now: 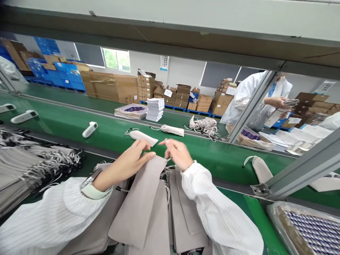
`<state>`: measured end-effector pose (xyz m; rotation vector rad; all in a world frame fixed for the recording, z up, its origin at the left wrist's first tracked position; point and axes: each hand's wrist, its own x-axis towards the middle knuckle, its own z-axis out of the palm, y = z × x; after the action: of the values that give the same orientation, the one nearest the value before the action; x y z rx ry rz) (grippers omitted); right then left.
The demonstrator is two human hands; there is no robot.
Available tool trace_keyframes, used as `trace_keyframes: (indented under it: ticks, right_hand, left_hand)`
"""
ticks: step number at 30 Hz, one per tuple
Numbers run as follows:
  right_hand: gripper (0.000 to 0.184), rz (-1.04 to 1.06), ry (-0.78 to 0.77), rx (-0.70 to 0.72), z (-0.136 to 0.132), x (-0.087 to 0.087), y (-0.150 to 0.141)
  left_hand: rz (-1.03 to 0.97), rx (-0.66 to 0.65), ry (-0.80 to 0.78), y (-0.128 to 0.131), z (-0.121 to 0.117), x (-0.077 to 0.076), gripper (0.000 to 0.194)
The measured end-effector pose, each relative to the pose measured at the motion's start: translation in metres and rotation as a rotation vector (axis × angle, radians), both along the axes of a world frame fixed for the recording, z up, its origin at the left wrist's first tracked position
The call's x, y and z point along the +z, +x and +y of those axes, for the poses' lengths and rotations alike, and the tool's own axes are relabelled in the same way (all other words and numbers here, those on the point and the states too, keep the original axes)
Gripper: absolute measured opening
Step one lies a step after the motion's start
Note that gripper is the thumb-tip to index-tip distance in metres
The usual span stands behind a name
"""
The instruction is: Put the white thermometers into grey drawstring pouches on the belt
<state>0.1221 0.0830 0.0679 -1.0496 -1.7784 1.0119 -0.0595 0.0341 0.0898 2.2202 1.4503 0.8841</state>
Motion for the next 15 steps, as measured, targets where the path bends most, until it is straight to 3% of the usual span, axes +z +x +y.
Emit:
trace_keyframes:
  ticks: [3, 5, 6, 8, 11, 13, 15]
  right_hand:
    - [0.040, -0.027, 0.398, -0.451, 0.026, -0.008, 0.025]
    - [0.042, -0.010, 0.442, -0.630, 0.041, -0.014, 0.042]
    - [0.044, 0.016, 0.378, -0.628, 0.045, -0.015, 0.048]
    - [0.050, 0.058, 0.128, -0.392, 0.042, -0.016, 0.049]
    - [0.055, 0.060, -0.253, 0.301, 0.018, -0.015, 0.022]
    - [0.055, 0.071, -0.309, 0.626, 0.000, -0.018, -0.005]
    - [0.045, 0.139, -0.251, 0.675, -0.009, -0.022, -0.020]
  left_hand:
    - [0.022, -0.155, -0.304, 0.003, -0.016, 0.011, 0.035]
    - [-0.102, -0.272, -0.448, 0.007, -0.026, 0.018, 0.038]
    - [-0.202, -0.297, -0.482, 0.009, -0.029, 0.020, 0.038]
    - [-0.404, -0.277, -0.463, 0.011, -0.031, 0.022, 0.035]
    - [-0.599, -0.201, -0.258, 0.013, -0.025, 0.017, 0.030]
    - [-0.630, -0.178, -0.154, 0.014, -0.020, 0.013, 0.029]
    - [-0.550, -0.191, -0.095, 0.014, -0.019, 0.010, 0.032]
